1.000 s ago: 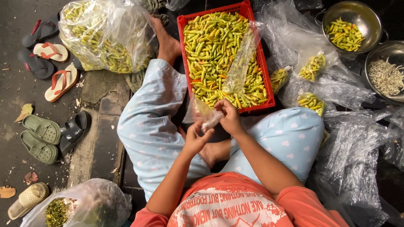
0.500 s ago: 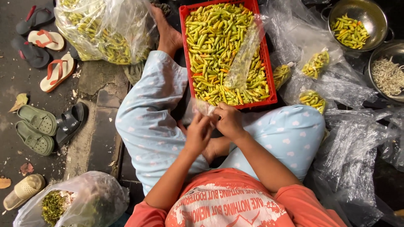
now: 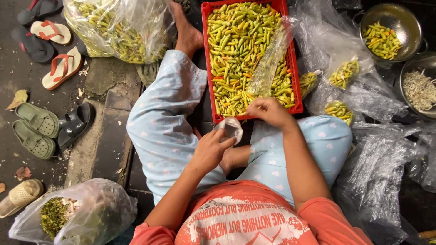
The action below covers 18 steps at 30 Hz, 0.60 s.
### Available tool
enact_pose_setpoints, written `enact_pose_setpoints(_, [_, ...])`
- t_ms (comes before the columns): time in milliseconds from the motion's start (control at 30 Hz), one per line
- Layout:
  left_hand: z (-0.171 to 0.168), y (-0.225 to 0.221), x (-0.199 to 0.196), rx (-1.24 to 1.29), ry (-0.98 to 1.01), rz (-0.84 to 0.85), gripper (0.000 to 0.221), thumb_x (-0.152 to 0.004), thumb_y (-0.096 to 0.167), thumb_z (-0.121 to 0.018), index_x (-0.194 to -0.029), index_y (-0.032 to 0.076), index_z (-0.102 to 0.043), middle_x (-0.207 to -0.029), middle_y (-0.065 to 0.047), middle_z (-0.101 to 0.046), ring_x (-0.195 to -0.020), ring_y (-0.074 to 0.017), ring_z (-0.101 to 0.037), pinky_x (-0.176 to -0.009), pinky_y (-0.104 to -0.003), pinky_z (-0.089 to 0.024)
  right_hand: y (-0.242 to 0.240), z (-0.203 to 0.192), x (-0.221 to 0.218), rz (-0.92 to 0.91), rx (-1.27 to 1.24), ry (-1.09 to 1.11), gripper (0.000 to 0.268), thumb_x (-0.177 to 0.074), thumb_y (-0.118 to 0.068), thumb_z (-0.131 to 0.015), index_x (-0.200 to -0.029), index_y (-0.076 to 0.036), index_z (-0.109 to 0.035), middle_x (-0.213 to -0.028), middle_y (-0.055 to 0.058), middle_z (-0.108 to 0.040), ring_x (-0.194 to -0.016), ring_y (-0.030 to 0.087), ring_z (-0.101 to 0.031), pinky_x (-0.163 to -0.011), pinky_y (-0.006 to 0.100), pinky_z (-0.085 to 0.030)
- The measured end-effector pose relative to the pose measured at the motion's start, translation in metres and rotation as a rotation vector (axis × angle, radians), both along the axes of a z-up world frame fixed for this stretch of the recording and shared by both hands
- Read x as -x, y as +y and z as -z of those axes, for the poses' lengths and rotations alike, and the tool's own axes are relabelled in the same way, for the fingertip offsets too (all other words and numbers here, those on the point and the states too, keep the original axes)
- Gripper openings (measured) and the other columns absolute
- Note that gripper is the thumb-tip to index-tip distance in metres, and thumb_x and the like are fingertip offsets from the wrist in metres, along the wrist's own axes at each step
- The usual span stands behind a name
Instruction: The person sorts through green peppers in a red crate and places them into small plastic bags by hand, occasionally tying the bags closed.
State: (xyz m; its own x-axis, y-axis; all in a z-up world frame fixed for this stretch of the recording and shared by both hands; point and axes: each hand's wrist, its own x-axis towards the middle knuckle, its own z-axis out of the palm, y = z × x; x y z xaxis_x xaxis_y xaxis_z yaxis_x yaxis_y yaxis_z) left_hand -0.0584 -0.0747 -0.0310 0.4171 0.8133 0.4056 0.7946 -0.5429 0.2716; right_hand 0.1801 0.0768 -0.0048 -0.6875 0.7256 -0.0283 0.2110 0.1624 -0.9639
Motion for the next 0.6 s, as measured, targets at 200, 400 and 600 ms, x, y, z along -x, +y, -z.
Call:
enact_pose_setpoints(200, [0.011,-0.001,0.006,-0.03,0.073,-0.17,0.052,-0.081,0.009,-0.068,-0.124,0.037,-0.064,-0.103,-0.002,-0.056,-0.085,-0.0234,-0.06,-0.09,-0.036,-0.052,0.021,-0.03,0.006,0.44,-0.325,-0.475,0.044,-0.099,-0.014,-0.064,-0.142,-0.005,-0.057,-0.15,0.025,-0.043,-0.132,0.047,-0.05,-0.104,0.059,-0.048])
enact_pose_setpoints(400, [-0.008,0.007,0.01,-0.044,0.004,-0.206,0.03,-0.08,0.003,-0.074,-0.104,0.018,-0.066,-0.109,-0.008,-0.061,-0.106,-0.0325,-0.065,-0.109,-0.042,-0.05,0.012,0.011,0.028,0.347,-0.251,-0.842,0.093,-0.093,-0.082,-0.049,-0.16,-0.02,-0.031,-0.152,0.029,-0.032,-0.14,0.057,-0.035,-0.106,0.074,-0.03])
enact_pose_setpoints(600, [-0.027,0.024,0.004,-0.069,-0.158,-0.241,0.017,-0.088,0.004,-0.072,-0.1,0.012,-0.064,-0.13,-0.014,-0.056,-0.123,-0.041,-0.061,-0.107,-0.053,-0.049,0.017,0.017,0.036,0.357,-0.471,-0.827,0.073,-0.094,-0.075,-0.054,-0.14,-0.019,-0.051,-0.13,0.023,-0.043,-0.119,0.05,-0.05,-0.085,0.06,-0.046])
